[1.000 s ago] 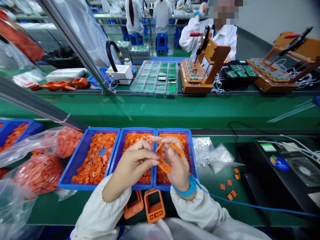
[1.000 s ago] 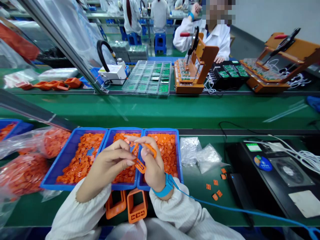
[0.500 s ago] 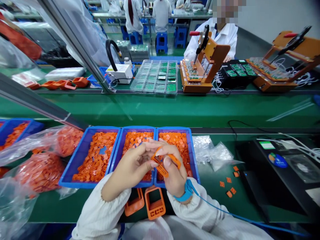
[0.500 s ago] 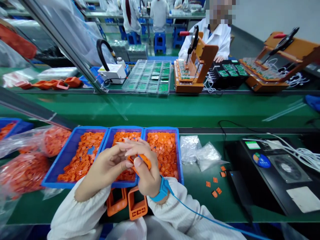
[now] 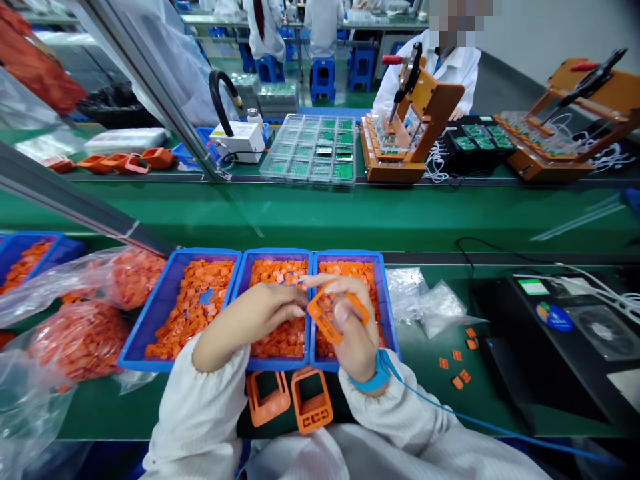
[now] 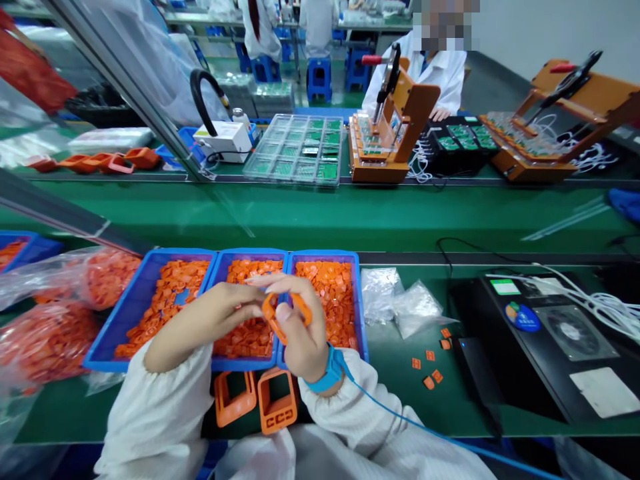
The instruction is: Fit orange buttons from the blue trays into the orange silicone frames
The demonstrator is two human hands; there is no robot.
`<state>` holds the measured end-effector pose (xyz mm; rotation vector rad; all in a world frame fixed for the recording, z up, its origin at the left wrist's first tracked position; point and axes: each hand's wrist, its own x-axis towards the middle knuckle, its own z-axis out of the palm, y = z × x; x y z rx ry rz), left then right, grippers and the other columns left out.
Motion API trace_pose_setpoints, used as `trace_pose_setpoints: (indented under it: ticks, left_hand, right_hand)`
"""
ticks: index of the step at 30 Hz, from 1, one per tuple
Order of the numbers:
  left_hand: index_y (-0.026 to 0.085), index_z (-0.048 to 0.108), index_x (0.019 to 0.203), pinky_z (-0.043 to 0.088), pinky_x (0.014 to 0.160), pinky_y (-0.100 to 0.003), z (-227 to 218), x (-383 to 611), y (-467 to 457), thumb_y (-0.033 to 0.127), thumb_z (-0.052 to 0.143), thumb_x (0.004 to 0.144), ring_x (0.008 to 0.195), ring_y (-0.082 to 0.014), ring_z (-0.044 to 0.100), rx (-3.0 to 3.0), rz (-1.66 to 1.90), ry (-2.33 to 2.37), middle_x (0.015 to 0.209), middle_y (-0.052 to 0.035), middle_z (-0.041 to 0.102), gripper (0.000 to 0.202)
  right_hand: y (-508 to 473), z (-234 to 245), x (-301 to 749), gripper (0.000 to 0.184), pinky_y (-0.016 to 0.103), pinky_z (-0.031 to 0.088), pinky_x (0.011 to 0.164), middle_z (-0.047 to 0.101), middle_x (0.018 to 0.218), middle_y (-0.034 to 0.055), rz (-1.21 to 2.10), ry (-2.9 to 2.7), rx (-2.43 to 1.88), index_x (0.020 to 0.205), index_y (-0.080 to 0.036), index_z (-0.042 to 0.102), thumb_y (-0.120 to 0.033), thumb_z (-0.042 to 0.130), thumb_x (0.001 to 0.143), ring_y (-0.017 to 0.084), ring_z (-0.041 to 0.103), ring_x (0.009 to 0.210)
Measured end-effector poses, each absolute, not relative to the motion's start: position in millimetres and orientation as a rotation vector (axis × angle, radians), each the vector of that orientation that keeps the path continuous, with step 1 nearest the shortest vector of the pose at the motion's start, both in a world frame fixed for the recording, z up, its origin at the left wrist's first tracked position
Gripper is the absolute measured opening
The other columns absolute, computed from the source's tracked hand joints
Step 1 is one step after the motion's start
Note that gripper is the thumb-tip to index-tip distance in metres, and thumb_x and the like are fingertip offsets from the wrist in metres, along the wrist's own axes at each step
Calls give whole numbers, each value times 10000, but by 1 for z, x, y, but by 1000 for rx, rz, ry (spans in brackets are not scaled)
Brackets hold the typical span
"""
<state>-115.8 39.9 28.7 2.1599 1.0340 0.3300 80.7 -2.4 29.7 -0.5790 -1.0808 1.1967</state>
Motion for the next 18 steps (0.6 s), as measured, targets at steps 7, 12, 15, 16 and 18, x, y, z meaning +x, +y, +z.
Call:
trace_pose_setpoints:
  ticks: [7,12,15,16,18]
  left_hand:
    - [246,732,1285,588,863,-409,-19,-104,50,290,918,688,1082,-378,756,2119,-538,1369,1196,-133,789,627]
    - [247,800,1055,551,795,-358,-33,-106,51,221,833,762,954,-315,765,2092,-517,1381,1030,-92,807,296]
    - [242,800,894,517,745,-302,-35,-111,55,183,815,756,836,-243,749,2084,-460,1348,917,-50,800,150]
    - [237,793,860,510,741,-292,-34,-112,56,168,805,760,811,-226,741,2087,-432,1330,886,-39,796,122]
    - [225,780,835,511,773,-285,-27,-114,59,128,757,796,808,-207,733,2102,-359,1290,863,-26,794,107]
  right_hand:
    - [6,27,80,168,507,550,1061,787,1163,67,1247,-852,-532,1138,-293,688,-260,581,1013,259,738,1132]
    - [6,24,77,155,481,546,1061,785,1145,47,1311,-818,-538,1129,-296,681,-276,601,997,242,740,1109]
    - [7,24,77,147,440,561,1014,790,1130,46,1349,-793,-543,1116,-292,681,-279,608,989,232,740,1097]
    - [7,24,78,146,426,565,999,793,1127,43,1361,-777,-538,1111,-292,684,-276,609,987,225,742,1086]
    - [9,25,79,144,400,573,975,798,1124,37,1378,-741,-528,1101,-291,690,-266,618,979,210,749,1055]
